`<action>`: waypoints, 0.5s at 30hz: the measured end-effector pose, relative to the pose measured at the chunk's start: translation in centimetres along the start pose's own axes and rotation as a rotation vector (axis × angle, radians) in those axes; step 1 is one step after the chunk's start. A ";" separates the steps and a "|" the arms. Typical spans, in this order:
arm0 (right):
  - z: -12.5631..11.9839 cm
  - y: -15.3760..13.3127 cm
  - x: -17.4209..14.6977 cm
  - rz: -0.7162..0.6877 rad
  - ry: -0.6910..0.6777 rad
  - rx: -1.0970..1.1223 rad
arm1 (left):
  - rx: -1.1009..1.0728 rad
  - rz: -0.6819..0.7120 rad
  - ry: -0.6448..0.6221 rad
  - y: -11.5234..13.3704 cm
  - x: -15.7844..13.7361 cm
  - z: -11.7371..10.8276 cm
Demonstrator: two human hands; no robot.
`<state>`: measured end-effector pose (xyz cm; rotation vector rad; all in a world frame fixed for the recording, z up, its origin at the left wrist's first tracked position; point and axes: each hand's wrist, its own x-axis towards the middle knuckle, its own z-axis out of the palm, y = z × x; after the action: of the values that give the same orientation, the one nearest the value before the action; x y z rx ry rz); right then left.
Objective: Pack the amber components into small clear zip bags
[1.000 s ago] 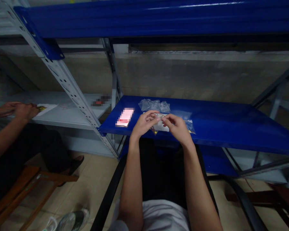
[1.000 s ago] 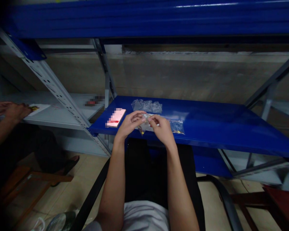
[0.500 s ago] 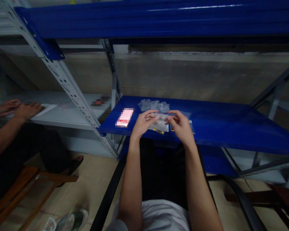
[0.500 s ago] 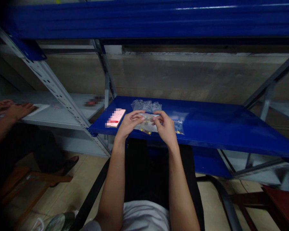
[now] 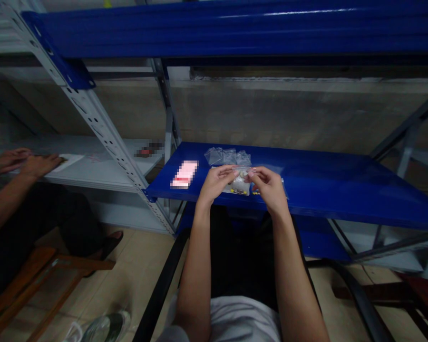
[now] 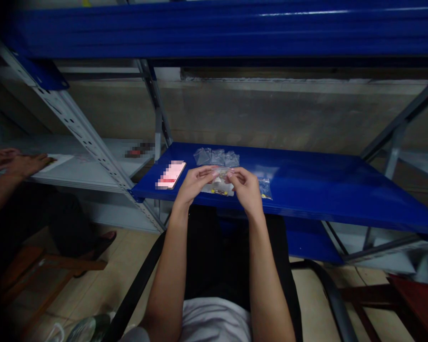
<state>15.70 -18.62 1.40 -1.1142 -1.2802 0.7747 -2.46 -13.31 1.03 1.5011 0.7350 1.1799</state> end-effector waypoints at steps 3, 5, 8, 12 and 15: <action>0.0 -0.2 0.0 0.004 0.003 0.004 | 0.016 -0.002 -0.014 -0.1 0.0 0.0; 0.0 -0.2 0.1 0.016 -0.003 0.004 | 0.019 0.005 -0.012 -0.1 0.1 -0.2; 0.0 -0.1 0.2 0.021 -0.018 0.011 | 0.020 0.020 -0.005 -0.1 0.1 -0.3; 0.0 0.1 0.2 0.018 -0.029 0.002 | 0.026 0.027 0.022 -0.1 0.1 -0.3; 0.0 -0.1 0.1 0.033 -0.036 0.009 | 0.020 0.030 0.039 -0.1 0.1 -0.3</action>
<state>15.70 -18.58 1.47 -1.1206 -1.2898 0.8275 -2.73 -13.08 0.93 1.5141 0.7542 1.2307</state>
